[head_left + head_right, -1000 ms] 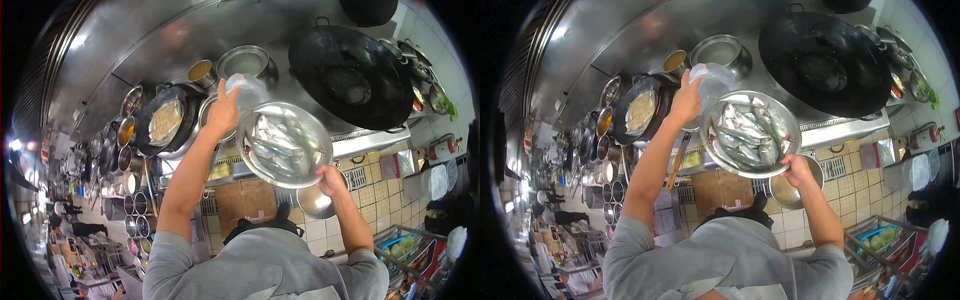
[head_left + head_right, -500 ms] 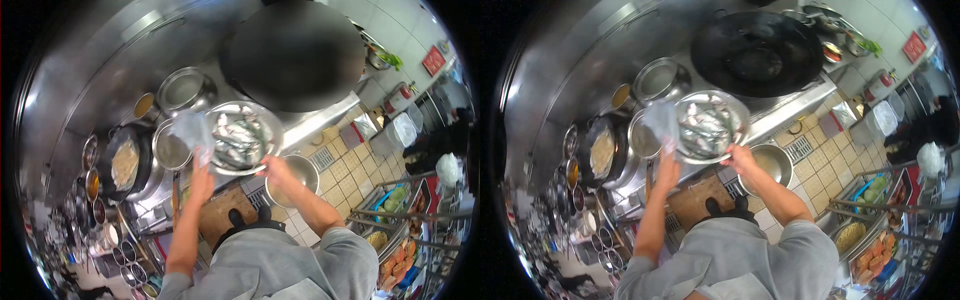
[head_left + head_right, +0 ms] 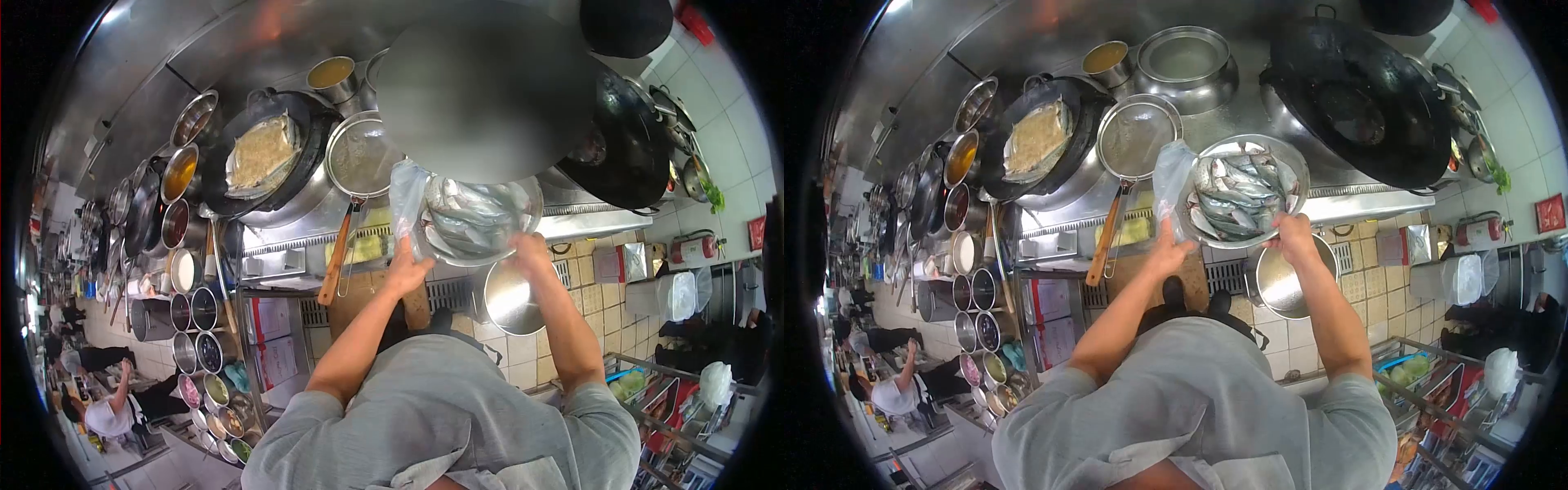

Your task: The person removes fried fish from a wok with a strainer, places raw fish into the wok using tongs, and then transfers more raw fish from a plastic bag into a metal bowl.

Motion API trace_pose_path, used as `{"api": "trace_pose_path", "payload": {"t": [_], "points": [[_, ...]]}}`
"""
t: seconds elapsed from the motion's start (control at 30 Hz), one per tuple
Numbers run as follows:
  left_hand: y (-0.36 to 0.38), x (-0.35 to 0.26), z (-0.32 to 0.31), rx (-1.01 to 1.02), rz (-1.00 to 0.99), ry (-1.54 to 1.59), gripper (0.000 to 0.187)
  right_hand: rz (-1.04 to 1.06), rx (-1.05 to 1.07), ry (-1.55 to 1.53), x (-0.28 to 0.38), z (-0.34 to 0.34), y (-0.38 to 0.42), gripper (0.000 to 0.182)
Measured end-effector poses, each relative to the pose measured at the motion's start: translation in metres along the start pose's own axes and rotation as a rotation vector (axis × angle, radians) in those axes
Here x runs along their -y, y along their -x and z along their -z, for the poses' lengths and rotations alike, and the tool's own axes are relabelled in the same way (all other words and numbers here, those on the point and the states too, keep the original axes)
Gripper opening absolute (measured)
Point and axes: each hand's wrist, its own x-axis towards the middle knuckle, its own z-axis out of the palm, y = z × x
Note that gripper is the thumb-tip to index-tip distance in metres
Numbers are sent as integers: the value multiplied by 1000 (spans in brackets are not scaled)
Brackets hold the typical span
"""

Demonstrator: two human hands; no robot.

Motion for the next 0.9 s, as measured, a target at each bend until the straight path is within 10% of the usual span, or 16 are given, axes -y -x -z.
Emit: {"api": "trace_pose_path", "payload": {"t": [0.2, 0.27, 0.4, 0.9], "points": [[-1, -137, 95, 302, 128, -562, 71, 38, -34, 87, 10, -19, 6, 35], [-43, -138, 84, -44, -123, -633, 56, 40, -12, 83, 12, -20, 8, 35], [-184, -52, 31, -55, 36, -1001, 43, 45, -6, 63, 6, -15, 3, 35], [-213, -144, 14, -221, -176, -486, 31, 127, 123, 100, -24, 41, -3, 25]]}}
